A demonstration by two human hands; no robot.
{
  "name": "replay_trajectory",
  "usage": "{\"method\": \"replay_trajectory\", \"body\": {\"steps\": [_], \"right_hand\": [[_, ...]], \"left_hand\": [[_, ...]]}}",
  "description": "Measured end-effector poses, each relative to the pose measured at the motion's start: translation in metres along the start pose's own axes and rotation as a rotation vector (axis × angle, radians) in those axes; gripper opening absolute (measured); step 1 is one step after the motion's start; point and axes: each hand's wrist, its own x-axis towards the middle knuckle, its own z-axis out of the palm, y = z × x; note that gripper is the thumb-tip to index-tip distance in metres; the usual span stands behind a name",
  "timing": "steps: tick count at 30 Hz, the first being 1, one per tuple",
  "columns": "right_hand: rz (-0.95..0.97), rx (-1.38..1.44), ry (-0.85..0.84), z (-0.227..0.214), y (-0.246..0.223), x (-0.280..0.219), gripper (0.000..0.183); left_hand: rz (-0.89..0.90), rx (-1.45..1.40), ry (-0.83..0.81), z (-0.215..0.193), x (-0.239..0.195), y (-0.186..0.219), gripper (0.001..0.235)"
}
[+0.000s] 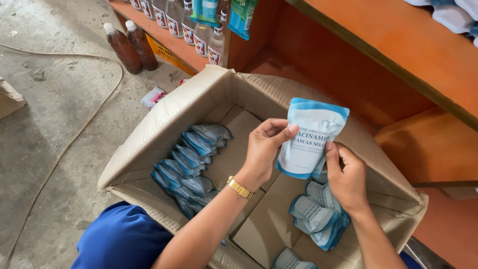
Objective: Restocking small packets of soap and detergent from a cardboard box onto store shelves.
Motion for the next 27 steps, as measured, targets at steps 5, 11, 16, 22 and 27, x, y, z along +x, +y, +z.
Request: {"method": "replay_trajectory", "body": {"steps": [5, 11, 16, 22, 27], "right_hand": [[-0.024, 0.024, 0.011, 0.001, 0.007, -0.001, 0.032], [0.027, 0.171, -0.089, 0.0, 0.004, 0.003, 0.029], [0.068, 0.195, -0.153, 0.002, 0.0, 0.003, 0.027], [0.095, 0.166, -0.058, 0.002, 0.041, -0.001, 0.025], [0.014, 0.143, 0.147, 0.002, 0.073, 0.019, 0.02]], "left_hand": [[0.015, 0.029, 0.025, -0.002, 0.002, 0.004, 0.018], [0.028, 0.068, 0.078, -0.009, 0.007, -0.003, 0.012], [0.047, 0.1, 0.124, -0.01, 0.007, 0.001, 0.012], [0.055, 0.108, 0.088, -0.013, 0.004, -0.007, 0.011], [0.232, 0.434, -0.122, -0.003, 0.015, -0.025, 0.02]]}}
